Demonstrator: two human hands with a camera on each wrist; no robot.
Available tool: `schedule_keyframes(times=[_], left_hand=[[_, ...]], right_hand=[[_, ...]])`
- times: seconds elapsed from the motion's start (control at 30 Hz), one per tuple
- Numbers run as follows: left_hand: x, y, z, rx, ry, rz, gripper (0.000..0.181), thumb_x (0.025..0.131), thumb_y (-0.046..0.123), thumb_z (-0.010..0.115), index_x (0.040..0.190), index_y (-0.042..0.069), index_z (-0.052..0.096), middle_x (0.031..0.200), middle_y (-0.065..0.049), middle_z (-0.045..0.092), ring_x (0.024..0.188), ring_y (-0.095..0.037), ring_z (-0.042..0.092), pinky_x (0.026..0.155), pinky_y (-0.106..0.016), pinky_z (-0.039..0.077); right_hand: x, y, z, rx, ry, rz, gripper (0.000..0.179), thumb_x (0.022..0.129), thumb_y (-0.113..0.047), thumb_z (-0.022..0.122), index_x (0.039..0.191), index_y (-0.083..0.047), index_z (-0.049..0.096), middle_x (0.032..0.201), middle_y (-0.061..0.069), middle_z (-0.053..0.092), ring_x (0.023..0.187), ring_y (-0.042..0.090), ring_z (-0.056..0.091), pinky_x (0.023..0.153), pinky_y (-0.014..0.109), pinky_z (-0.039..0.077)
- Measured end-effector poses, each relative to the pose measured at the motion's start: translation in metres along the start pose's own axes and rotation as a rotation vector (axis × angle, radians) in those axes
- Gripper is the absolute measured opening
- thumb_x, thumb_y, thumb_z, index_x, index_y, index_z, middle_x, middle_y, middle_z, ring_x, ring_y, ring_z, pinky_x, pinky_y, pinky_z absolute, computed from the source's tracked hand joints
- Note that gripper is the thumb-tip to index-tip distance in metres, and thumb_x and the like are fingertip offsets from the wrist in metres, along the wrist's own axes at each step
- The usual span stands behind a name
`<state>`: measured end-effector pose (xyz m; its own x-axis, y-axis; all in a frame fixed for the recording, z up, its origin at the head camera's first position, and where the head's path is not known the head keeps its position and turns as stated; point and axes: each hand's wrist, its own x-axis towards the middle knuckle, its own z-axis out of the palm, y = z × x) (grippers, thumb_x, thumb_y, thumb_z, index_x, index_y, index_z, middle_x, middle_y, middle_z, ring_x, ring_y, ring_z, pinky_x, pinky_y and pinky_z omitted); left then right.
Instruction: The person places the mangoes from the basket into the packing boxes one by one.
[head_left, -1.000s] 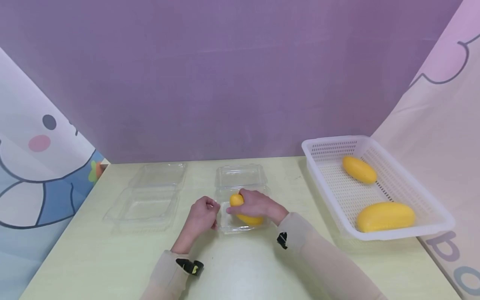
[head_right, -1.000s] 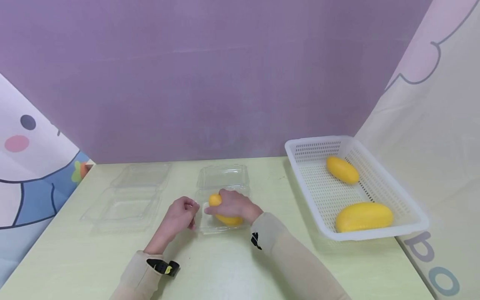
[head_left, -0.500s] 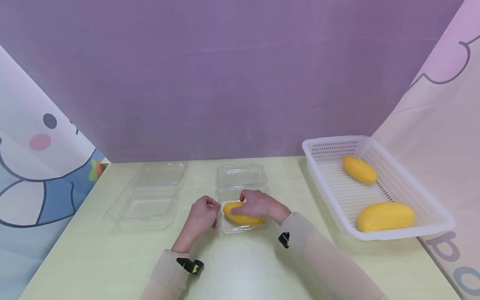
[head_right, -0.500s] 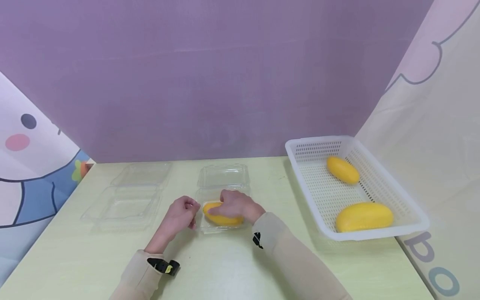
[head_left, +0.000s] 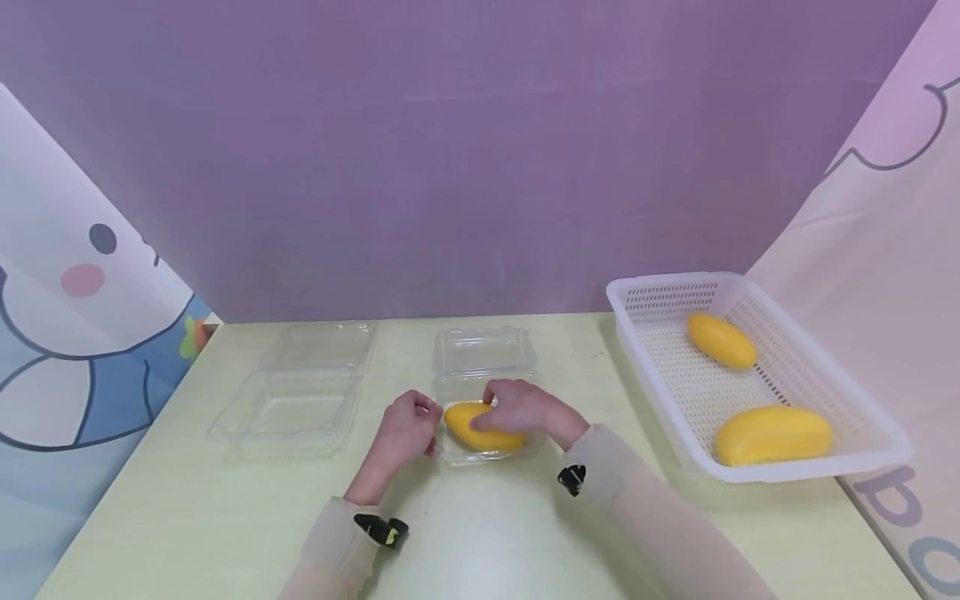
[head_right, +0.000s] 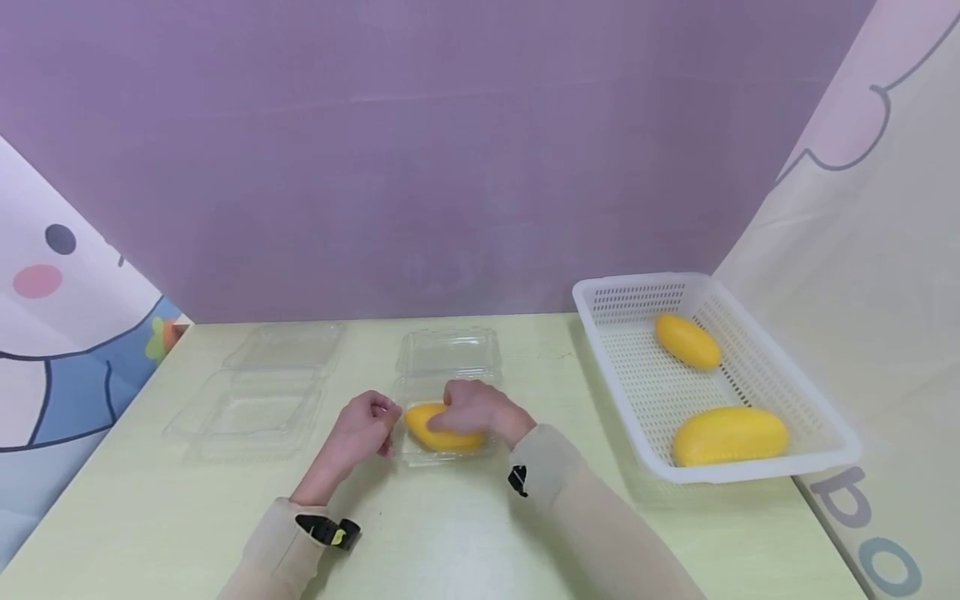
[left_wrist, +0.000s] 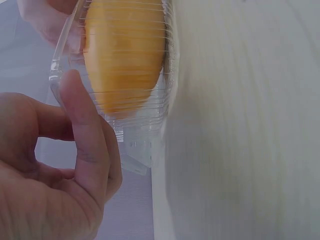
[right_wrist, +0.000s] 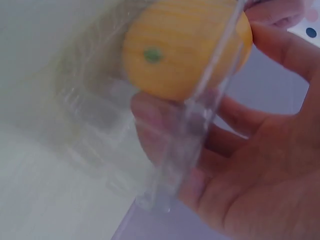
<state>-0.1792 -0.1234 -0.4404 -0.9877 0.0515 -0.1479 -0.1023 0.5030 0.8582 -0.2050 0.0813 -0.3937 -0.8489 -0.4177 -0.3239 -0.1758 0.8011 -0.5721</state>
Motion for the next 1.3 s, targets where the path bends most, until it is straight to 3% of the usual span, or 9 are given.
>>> schedule_keyframes(times=[0.2, 0.5, 0.77, 1.3], left_hand=[[0.000, 0.001, 0.001, -0.011, 0.001, -0.013, 0.016, 0.101, 0.012, 0.058, 0.106, -0.002, 0.056, 0.069, -0.009, 0.059, 0.048, -0.018, 0.060, 0.052, -0.031, 0.051], [0.000, 0.003, 0.000, -0.021, -0.001, -0.017, 0.016, 0.101, 0.013, 0.057, 0.106, -0.002, 0.055, 0.067, -0.009, 0.059, 0.048, -0.018, 0.060, 0.053, -0.031, 0.051], [0.003, 0.000, 0.002, -0.052, -0.004, -0.022, 0.015, 0.102, 0.012, 0.056, 0.106, -0.003, 0.055, 0.068, -0.012, 0.060, 0.048, -0.018, 0.060, 0.053, -0.031, 0.053], [0.000, 0.003, 0.000, -0.036, -0.001, -0.020, 0.016, 0.102, 0.012, 0.055, 0.107, -0.003, 0.056, 0.072, -0.014, 0.061, 0.049, -0.018, 0.060, 0.053, -0.032, 0.054]], right_hand=[[0.005, -0.003, 0.009, 0.052, 0.060, 0.009, 0.046, 0.090, -0.044, 0.071, 0.113, -0.005, 0.061, 0.083, 0.003, 0.061, 0.070, 0.017, 0.054, 0.064, 0.031, 0.044], [0.010, -0.007, 0.020, 0.126, 0.125, 0.045, 0.047, 0.090, -0.047, 0.070, 0.108, -0.005, 0.058, 0.082, 0.005, 0.060, 0.068, 0.019, 0.055, 0.060, 0.030, 0.043], [0.010, -0.011, 0.025, 0.189, 0.138, 0.065, 0.052, 0.091, -0.048, 0.070, 0.114, -0.003, 0.057, 0.087, 0.008, 0.061, 0.068, 0.020, 0.056, 0.059, 0.031, 0.045], [-0.001, -0.012, 0.014, 0.101, 0.121, 0.038, 0.058, 0.096, -0.049, 0.063, 0.130, -0.003, 0.055, 0.084, 0.005, 0.061, 0.069, 0.019, 0.054, 0.061, 0.031, 0.044]])
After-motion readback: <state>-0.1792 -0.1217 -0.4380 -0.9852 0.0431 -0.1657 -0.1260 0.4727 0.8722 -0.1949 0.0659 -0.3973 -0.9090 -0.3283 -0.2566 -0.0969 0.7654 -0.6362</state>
